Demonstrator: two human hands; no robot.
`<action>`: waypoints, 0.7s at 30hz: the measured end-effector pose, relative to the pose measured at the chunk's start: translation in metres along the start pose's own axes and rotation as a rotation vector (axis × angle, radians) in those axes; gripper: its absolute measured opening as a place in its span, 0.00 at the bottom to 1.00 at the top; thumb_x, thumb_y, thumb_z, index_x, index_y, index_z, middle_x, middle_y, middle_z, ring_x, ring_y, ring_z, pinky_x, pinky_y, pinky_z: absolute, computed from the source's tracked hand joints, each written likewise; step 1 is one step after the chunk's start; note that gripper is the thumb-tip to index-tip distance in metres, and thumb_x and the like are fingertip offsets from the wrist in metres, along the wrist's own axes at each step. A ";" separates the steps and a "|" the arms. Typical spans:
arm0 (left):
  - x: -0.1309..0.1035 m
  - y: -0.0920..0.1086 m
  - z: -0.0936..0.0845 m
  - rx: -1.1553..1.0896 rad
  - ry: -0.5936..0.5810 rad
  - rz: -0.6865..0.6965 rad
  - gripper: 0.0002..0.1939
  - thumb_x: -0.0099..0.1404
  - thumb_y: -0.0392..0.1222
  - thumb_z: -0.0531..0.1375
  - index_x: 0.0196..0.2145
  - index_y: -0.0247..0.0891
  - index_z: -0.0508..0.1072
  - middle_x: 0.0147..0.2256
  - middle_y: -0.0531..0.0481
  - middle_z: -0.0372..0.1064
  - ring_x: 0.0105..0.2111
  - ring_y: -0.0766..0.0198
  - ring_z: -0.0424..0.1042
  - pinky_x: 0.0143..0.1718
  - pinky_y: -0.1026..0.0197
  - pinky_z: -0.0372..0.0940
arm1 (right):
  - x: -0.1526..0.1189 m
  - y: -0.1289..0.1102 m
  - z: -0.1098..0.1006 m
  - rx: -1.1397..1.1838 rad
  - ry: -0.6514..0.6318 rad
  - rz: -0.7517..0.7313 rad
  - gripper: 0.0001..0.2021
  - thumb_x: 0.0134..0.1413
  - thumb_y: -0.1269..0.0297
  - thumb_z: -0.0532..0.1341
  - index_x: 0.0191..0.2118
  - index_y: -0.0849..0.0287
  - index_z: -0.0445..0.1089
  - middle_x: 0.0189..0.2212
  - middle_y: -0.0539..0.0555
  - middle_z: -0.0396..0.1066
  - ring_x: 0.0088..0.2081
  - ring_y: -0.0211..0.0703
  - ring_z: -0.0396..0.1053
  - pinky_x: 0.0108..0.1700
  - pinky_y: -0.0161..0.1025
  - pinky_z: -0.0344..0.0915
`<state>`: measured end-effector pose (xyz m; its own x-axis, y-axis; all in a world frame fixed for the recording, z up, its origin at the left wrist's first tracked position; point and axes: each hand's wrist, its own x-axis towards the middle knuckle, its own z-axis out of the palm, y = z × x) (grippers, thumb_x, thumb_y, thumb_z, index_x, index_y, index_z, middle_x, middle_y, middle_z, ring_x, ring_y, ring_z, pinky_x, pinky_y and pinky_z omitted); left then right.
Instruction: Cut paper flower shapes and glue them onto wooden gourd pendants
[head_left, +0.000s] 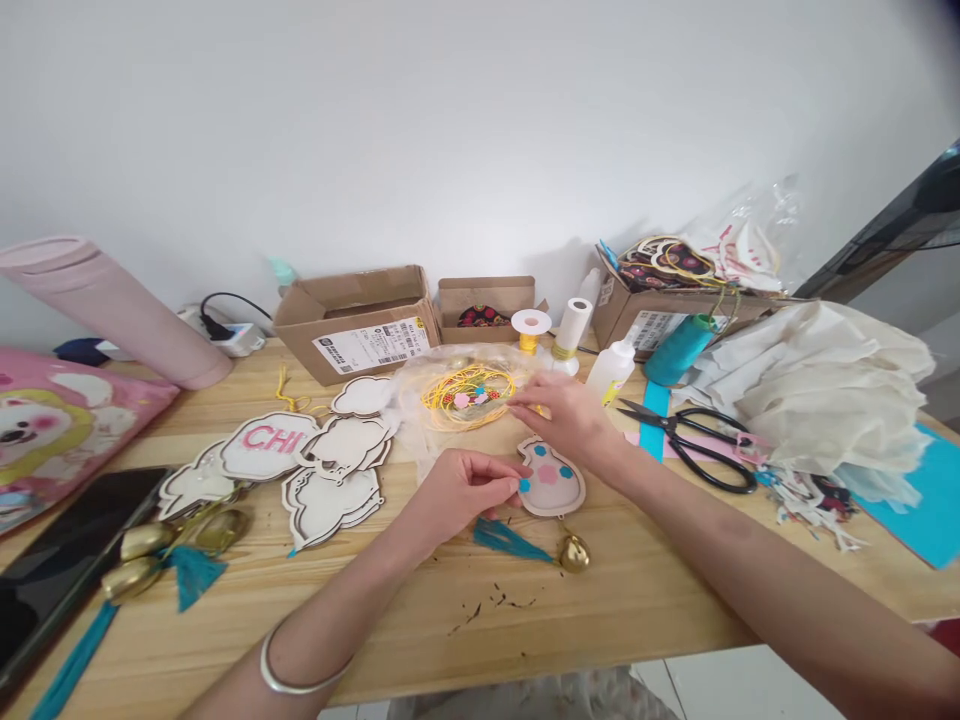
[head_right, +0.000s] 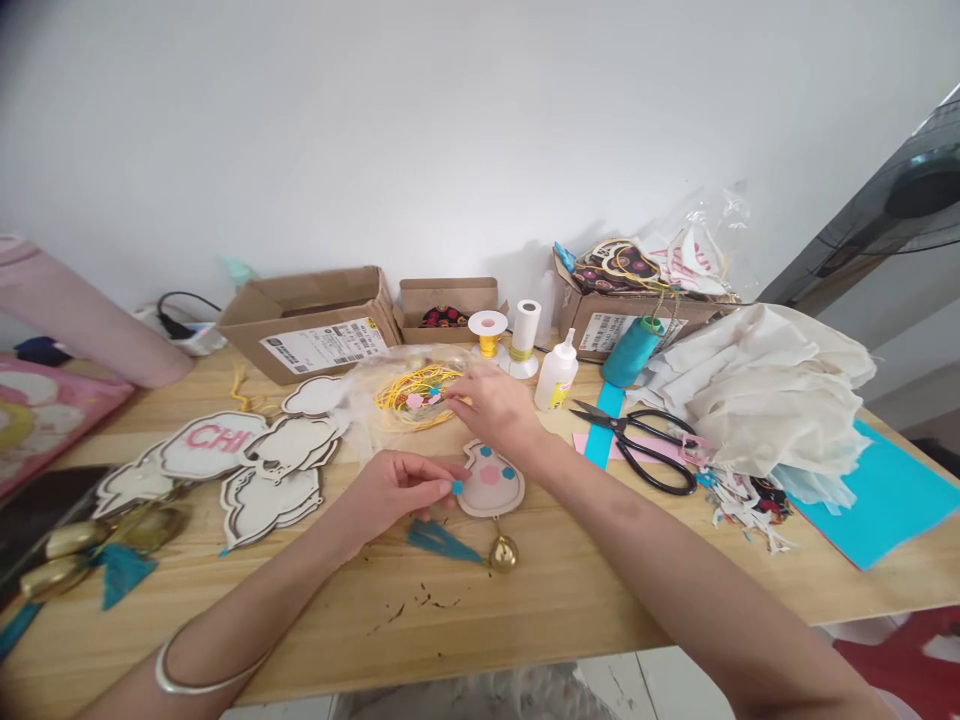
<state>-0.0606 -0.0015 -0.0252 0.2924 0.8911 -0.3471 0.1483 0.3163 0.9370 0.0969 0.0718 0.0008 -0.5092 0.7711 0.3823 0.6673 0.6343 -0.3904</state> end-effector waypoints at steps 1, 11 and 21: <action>0.000 0.000 0.000 0.004 -0.003 0.000 0.09 0.53 0.44 0.62 0.25 0.35 0.78 0.40 0.45 0.74 0.29 0.66 0.70 0.24 0.68 0.61 | 0.014 -0.001 0.004 -0.036 -0.049 0.033 0.07 0.53 0.67 0.59 0.33 0.57 0.75 0.30 0.54 0.71 0.35 0.42 0.67 0.35 0.38 0.62; -0.003 0.004 -0.002 -0.025 -0.016 -0.015 0.08 0.52 0.42 0.62 0.24 0.34 0.78 0.40 0.44 0.75 0.32 0.64 0.71 0.25 0.67 0.61 | 0.060 0.018 0.046 -0.007 -0.162 0.150 0.05 0.47 0.69 0.61 0.24 0.60 0.75 0.26 0.55 0.71 0.29 0.39 0.64 0.29 0.35 0.55; -0.002 0.010 -0.005 -0.227 0.132 -0.114 0.10 0.49 0.43 0.65 0.27 0.33 0.76 0.27 0.46 0.76 0.32 0.60 0.75 0.27 0.66 0.65 | 0.013 0.015 0.028 0.463 -0.060 0.176 0.14 0.53 0.57 0.58 0.35 0.62 0.75 0.25 0.52 0.71 0.23 0.33 0.61 0.23 0.32 0.57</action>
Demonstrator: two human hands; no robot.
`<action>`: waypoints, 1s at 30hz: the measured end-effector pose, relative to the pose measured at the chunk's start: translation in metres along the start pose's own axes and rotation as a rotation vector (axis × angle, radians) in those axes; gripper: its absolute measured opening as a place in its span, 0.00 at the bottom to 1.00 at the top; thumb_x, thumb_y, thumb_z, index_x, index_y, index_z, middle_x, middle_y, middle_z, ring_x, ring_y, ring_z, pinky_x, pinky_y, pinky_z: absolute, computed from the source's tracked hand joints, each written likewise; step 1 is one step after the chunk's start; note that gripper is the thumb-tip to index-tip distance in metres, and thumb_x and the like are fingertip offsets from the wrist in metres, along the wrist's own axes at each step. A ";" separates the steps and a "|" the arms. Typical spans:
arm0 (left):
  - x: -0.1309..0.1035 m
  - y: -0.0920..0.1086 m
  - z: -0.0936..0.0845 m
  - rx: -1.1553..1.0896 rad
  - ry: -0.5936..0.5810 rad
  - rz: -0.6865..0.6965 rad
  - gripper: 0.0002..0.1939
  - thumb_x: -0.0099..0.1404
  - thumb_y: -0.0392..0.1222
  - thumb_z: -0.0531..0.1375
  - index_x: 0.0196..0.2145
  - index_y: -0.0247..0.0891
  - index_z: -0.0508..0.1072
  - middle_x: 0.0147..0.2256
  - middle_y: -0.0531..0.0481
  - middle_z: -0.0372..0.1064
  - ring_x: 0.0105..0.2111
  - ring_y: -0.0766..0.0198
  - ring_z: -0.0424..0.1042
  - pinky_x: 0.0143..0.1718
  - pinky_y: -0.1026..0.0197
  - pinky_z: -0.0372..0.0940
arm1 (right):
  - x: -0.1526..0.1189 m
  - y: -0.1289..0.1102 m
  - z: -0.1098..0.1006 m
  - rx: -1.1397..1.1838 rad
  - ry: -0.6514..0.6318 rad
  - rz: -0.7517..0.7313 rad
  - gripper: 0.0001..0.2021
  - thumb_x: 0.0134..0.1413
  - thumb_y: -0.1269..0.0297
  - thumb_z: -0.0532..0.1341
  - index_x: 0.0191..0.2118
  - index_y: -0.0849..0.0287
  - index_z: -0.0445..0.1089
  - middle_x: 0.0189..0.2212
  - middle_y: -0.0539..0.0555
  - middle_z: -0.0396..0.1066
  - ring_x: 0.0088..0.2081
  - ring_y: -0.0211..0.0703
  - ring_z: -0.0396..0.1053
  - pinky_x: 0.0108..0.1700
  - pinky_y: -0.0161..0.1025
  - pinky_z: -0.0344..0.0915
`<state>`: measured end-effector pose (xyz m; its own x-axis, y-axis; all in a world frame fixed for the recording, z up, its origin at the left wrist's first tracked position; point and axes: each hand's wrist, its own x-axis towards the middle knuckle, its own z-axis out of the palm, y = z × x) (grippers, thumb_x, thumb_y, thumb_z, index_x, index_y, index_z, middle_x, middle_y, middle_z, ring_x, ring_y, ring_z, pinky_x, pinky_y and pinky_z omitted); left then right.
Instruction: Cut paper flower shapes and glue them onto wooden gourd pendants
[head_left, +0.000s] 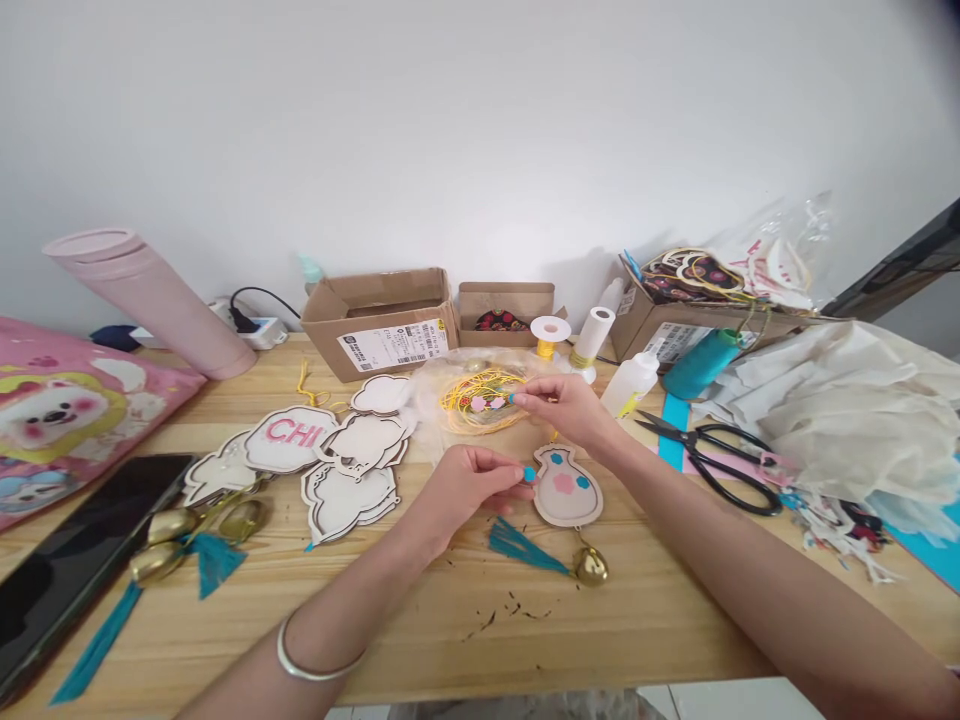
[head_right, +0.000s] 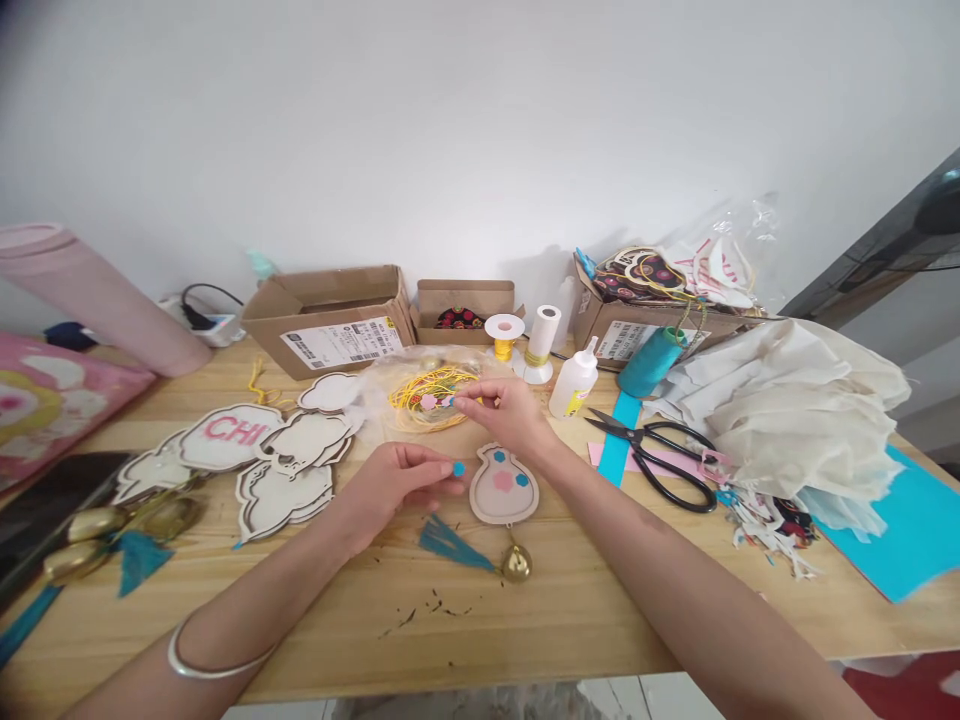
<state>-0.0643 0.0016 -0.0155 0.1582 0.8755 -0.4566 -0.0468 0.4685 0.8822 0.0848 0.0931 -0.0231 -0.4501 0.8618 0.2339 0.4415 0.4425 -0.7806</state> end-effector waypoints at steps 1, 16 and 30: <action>0.001 0.000 -0.001 -0.028 0.007 -0.002 0.10 0.49 0.44 0.65 0.27 0.33 0.76 0.28 0.45 0.77 0.34 0.59 0.75 0.27 0.66 0.65 | -0.009 -0.003 -0.002 0.052 0.035 -0.056 0.13 0.53 0.57 0.58 0.34 0.61 0.75 0.27 0.52 0.71 0.25 0.33 0.63 0.24 0.32 0.59; 0.005 -0.005 -0.005 -0.061 -0.011 0.001 0.11 0.50 0.44 0.65 0.30 0.34 0.78 0.29 0.46 0.77 0.34 0.61 0.75 0.28 0.67 0.66 | -0.052 -0.014 -0.013 -0.419 0.013 -0.555 0.13 0.59 0.67 0.53 0.31 0.61 0.74 0.28 0.55 0.72 0.30 0.37 0.66 0.31 0.34 0.64; 0.004 -0.005 -0.005 -0.075 -0.014 -0.005 0.11 0.50 0.45 0.65 0.29 0.34 0.78 0.30 0.45 0.77 0.35 0.60 0.75 0.31 0.66 0.67 | -0.056 -0.021 -0.013 -0.613 0.088 -0.656 0.10 0.57 0.71 0.55 0.31 0.59 0.73 0.28 0.53 0.71 0.29 0.37 0.63 0.28 0.32 0.59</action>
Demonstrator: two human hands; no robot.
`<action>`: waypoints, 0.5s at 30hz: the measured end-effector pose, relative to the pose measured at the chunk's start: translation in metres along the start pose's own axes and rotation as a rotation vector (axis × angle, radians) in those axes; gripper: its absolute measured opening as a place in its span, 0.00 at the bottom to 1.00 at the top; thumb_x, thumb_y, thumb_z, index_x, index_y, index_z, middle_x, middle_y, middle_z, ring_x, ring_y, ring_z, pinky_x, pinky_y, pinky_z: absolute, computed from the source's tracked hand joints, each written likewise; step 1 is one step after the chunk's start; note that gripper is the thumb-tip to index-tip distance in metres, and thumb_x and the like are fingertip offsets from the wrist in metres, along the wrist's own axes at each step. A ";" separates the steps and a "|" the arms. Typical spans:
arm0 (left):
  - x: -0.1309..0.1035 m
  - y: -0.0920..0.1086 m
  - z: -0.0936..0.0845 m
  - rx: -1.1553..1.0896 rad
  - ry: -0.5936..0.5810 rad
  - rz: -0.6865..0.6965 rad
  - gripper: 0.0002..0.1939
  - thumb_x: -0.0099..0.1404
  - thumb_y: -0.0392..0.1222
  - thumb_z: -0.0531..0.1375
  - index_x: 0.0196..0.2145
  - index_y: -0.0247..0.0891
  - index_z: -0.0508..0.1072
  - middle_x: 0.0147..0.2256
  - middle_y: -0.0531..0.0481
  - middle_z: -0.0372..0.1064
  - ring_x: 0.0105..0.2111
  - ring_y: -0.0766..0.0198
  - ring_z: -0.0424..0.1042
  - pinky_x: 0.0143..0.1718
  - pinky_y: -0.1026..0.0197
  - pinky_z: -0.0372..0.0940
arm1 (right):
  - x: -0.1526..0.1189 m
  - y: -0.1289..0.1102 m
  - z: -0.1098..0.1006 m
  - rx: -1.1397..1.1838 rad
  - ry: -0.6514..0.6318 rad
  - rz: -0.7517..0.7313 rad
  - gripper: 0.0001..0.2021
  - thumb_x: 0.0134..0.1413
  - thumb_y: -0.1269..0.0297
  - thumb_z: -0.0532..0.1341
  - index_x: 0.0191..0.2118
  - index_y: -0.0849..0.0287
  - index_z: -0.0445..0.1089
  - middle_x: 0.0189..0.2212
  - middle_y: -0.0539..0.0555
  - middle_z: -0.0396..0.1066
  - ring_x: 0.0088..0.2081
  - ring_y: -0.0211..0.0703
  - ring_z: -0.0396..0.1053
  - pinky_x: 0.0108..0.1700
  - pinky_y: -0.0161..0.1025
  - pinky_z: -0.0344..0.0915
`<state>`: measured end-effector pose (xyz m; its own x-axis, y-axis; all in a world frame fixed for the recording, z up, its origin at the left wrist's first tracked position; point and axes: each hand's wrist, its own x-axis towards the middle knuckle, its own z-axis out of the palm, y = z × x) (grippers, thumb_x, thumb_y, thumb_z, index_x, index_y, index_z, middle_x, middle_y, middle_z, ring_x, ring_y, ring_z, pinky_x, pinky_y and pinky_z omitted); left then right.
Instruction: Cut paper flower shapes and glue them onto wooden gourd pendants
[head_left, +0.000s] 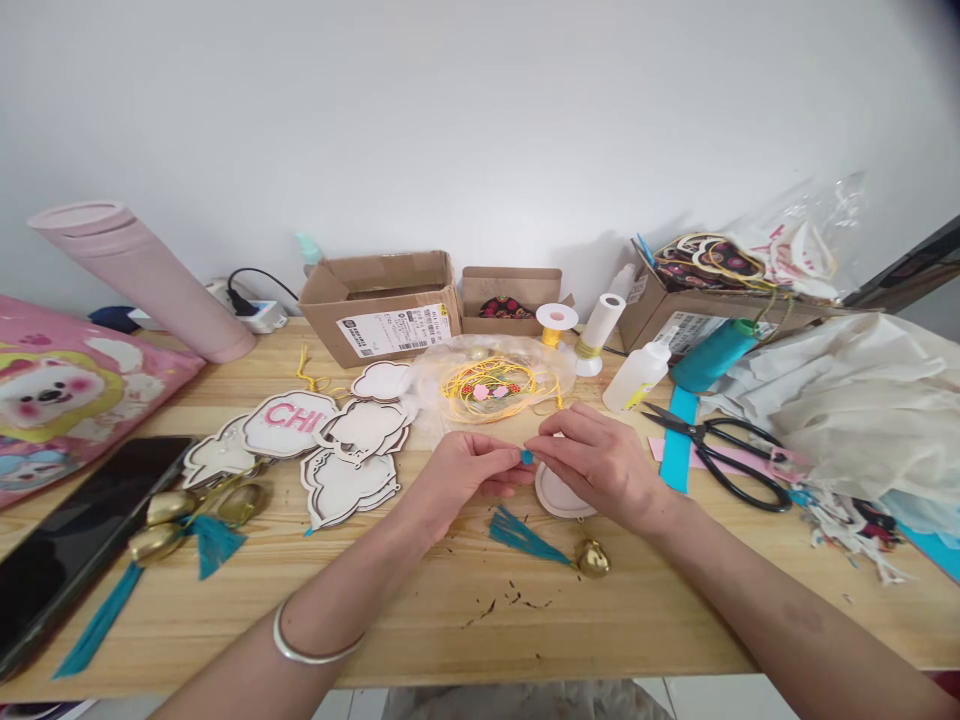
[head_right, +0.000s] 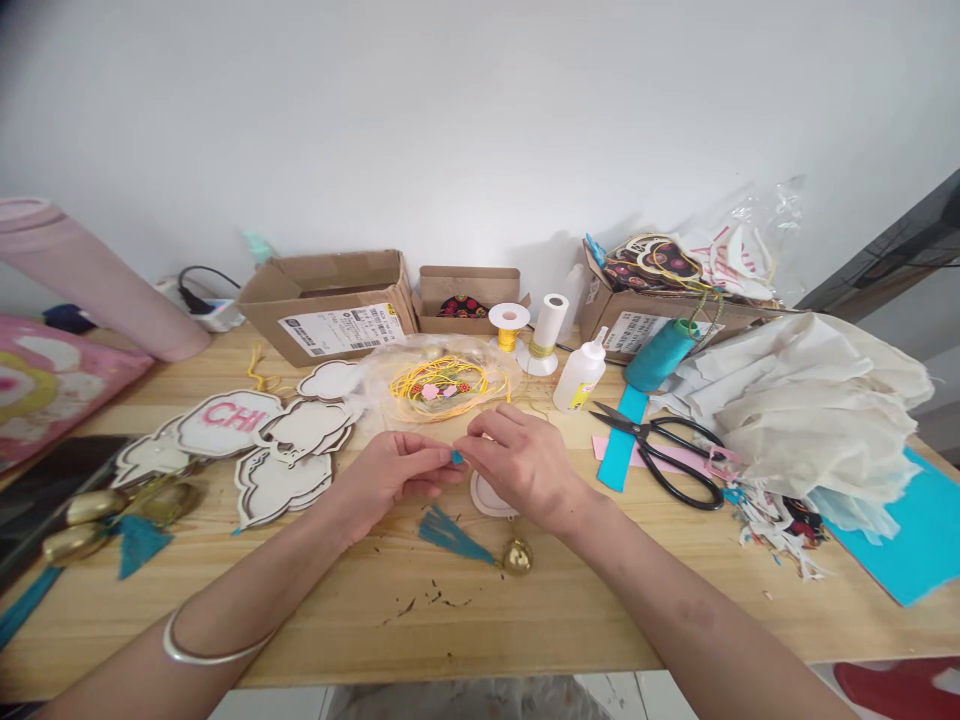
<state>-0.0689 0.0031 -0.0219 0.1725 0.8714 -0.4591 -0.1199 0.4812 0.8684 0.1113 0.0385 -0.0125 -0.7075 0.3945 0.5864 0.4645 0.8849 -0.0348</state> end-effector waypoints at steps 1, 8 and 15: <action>0.000 0.000 0.000 -0.001 -0.004 0.001 0.10 0.51 0.44 0.65 0.29 0.34 0.78 0.30 0.45 0.77 0.35 0.60 0.75 0.31 0.66 0.67 | 0.000 0.000 0.000 -0.025 0.007 -0.018 0.09 0.57 0.72 0.55 0.31 0.59 0.73 0.27 0.53 0.71 0.28 0.36 0.63 0.28 0.32 0.59; 0.000 0.001 -0.001 -0.053 -0.039 0.006 0.08 0.54 0.42 0.64 0.29 0.34 0.78 0.30 0.46 0.77 0.34 0.65 0.75 0.27 0.71 0.66 | 0.000 -0.001 0.001 -0.123 -0.027 -0.094 0.08 0.55 0.74 0.56 0.32 0.59 0.72 0.28 0.51 0.72 0.27 0.37 0.60 0.26 0.33 0.56; -0.001 0.002 -0.003 -0.096 -0.055 -0.008 0.09 0.54 0.42 0.64 0.31 0.34 0.78 0.33 0.45 0.77 0.35 0.64 0.75 0.29 0.71 0.67 | -0.003 -0.004 0.001 -0.164 -0.067 -0.130 0.09 0.58 0.73 0.53 0.34 0.60 0.71 0.30 0.53 0.71 0.28 0.38 0.59 0.27 0.35 0.55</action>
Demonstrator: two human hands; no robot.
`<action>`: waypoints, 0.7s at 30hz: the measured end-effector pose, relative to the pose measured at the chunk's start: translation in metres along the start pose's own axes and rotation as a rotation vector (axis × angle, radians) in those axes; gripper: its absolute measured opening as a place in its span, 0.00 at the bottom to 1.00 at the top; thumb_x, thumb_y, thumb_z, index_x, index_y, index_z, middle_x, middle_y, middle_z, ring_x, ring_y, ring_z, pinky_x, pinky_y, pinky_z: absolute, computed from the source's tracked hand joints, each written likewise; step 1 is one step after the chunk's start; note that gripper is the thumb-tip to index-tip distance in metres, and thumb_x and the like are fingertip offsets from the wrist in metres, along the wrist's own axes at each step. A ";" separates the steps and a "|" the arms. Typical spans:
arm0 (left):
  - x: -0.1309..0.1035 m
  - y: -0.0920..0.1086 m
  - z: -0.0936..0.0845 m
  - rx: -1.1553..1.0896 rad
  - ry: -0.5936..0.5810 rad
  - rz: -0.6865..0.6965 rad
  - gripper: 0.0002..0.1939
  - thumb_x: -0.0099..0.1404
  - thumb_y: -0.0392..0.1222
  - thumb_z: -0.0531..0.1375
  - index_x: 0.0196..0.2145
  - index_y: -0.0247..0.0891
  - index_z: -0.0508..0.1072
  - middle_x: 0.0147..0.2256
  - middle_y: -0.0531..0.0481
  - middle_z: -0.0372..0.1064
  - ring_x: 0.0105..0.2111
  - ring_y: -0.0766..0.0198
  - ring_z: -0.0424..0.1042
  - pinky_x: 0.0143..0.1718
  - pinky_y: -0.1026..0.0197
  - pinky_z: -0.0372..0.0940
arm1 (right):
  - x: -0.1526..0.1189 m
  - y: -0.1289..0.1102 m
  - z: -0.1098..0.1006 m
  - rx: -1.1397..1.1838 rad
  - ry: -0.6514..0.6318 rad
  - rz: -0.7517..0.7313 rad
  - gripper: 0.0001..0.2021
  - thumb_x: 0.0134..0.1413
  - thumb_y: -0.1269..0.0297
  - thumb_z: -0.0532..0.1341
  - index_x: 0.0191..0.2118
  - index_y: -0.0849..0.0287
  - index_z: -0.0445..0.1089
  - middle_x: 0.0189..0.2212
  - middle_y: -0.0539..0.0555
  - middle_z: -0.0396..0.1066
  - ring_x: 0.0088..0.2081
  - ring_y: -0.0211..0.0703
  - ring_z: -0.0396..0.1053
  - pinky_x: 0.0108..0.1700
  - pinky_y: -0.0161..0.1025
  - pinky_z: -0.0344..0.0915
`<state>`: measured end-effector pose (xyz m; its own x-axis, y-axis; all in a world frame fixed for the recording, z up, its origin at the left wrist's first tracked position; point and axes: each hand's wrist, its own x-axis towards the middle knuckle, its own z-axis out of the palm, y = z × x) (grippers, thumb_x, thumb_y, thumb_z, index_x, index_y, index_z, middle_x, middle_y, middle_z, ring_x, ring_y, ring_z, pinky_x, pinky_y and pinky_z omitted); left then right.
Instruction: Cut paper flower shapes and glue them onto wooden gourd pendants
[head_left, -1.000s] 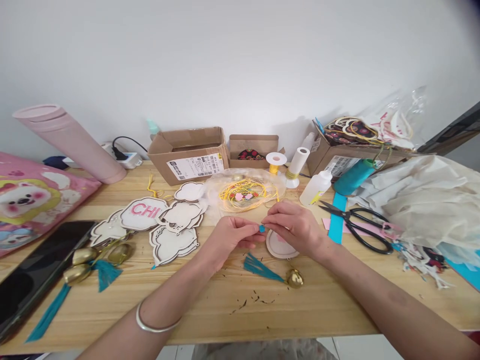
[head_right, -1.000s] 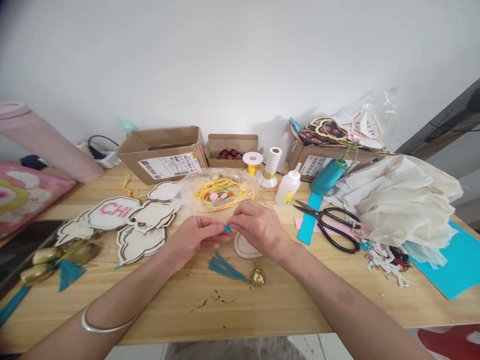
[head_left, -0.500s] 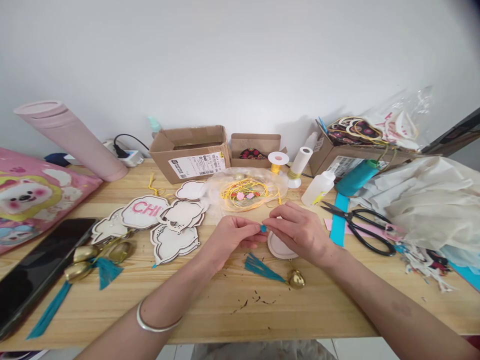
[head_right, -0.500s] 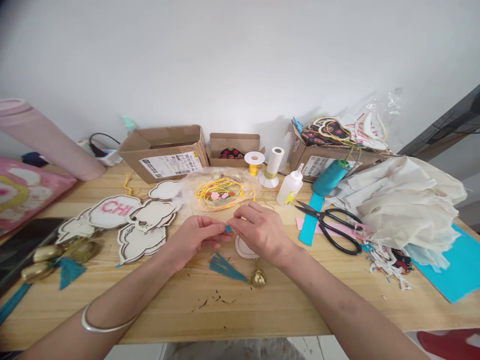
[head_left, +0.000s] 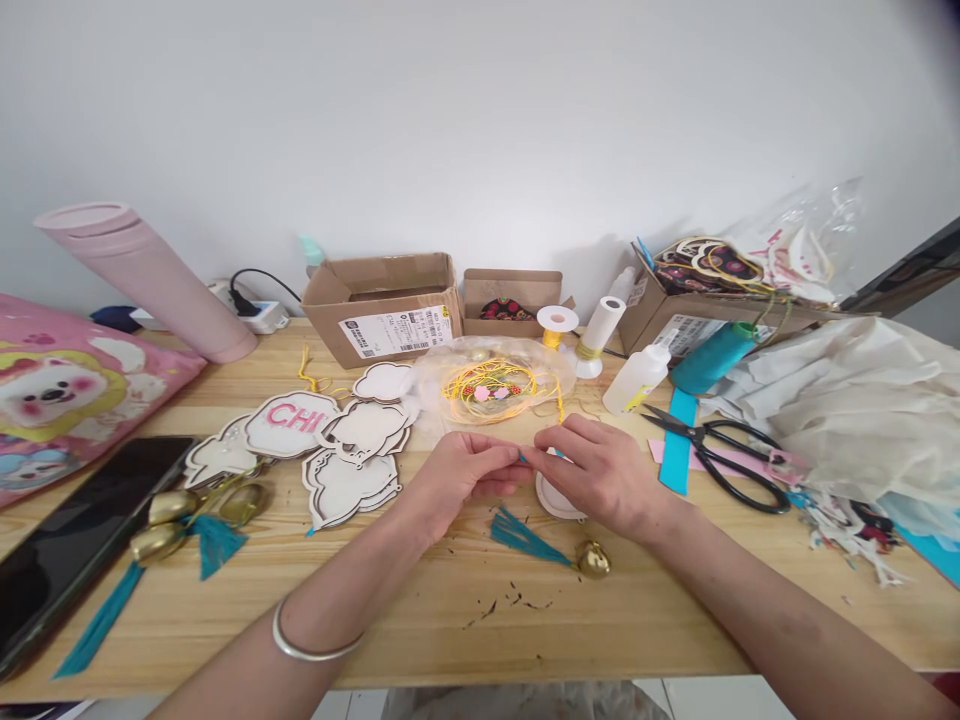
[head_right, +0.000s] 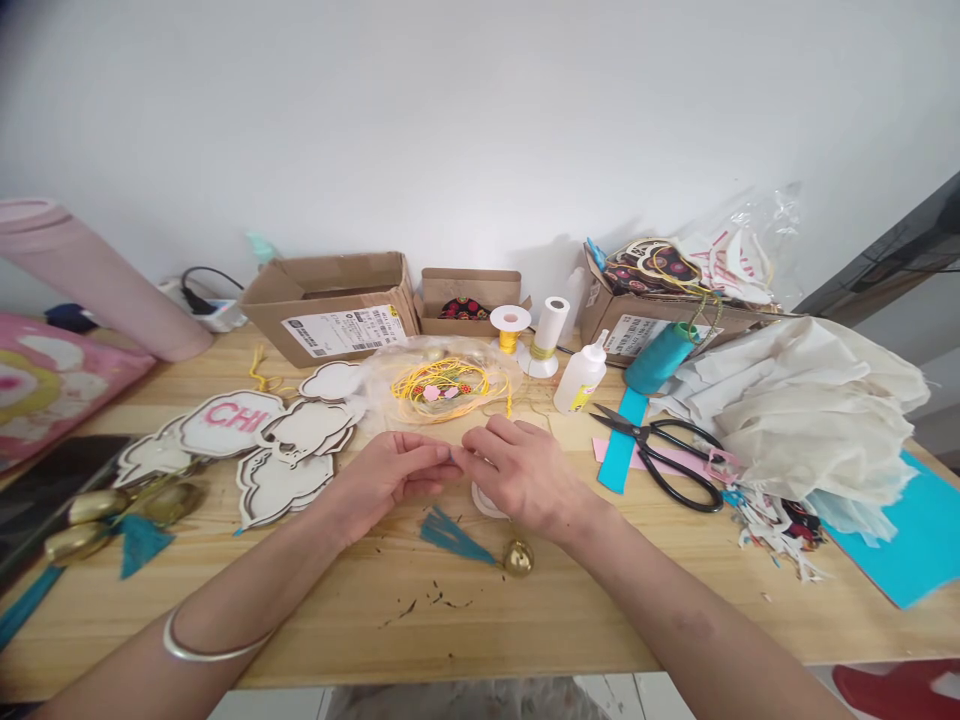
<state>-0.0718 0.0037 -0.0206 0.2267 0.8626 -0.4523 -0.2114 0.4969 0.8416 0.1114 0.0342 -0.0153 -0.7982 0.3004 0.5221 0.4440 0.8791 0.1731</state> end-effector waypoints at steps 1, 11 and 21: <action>0.000 0.000 0.000 -0.004 0.002 -0.001 0.09 0.53 0.42 0.65 0.30 0.34 0.78 0.33 0.45 0.77 0.35 0.64 0.75 0.29 0.71 0.67 | 0.000 0.000 0.000 -0.006 0.004 -0.007 0.09 0.58 0.73 0.53 0.34 0.60 0.71 0.30 0.53 0.71 0.28 0.38 0.59 0.27 0.35 0.55; 0.000 0.001 -0.001 -0.053 0.002 -0.018 0.07 0.53 0.40 0.65 0.28 0.33 0.78 0.31 0.45 0.77 0.33 0.65 0.75 0.28 0.72 0.67 | -0.002 0.002 0.000 -0.047 0.057 -0.058 0.04 0.55 0.70 0.58 0.36 0.60 0.69 0.31 0.51 0.71 0.29 0.37 0.58 0.27 0.36 0.53; -0.001 0.002 -0.002 -0.054 -0.032 -0.041 0.07 0.54 0.40 0.65 0.30 0.33 0.78 0.32 0.44 0.77 0.33 0.66 0.75 0.29 0.72 0.68 | 0.002 0.005 -0.007 -0.011 0.084 -0.131 0.07 0.58 0.72 0.55 0.35 0.62 0.71 0.30 0.52 0.72 0.29 0.38 0.59 0.26 0.36 0.53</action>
<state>-0.0745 0.0045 -0.0189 0.2666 0.8384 -0.4754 -0.2526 0.5368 0.8050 0.1144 0.0364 -0.0077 -0.8128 0.1513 0.5626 0.3433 0.9046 0.2527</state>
